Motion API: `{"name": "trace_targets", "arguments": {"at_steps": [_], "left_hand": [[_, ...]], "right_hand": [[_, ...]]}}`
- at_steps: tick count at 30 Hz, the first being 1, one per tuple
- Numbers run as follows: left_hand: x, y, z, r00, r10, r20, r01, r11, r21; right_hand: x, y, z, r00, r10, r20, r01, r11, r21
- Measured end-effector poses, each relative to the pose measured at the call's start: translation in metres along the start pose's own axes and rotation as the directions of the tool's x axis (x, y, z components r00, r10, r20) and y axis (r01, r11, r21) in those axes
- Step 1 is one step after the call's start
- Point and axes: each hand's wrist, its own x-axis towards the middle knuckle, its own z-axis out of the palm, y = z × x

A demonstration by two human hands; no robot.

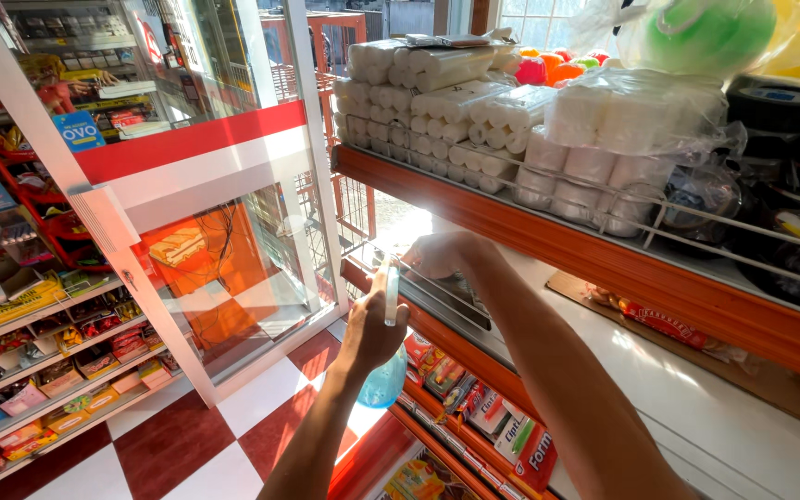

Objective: The person scans bread and snack packages with a handheld scanner, places the items on shelves, and then cleans a shelf surface using a spray bottle and a cloth.

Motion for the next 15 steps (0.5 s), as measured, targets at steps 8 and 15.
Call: {"name": "trace_targets", "arguments": {"at_steps": [8,15], "left_hand": [[0.002,-0.03,0.021,0.986,0.103,-0.134,-0.096,0.994,0.06],[-0.022,0.019,0.025,0.924,0.38,-0.051,-0.383,0.916,-0.117]], "right_hand": [[-0.066,-0.008,0.0,0.978,0.204,0.049,-0.208,0.972,0.109],[-0.143,-0.008,0.004,0.965,0.26,0.039,-0.263,0.957,0.12]]}}
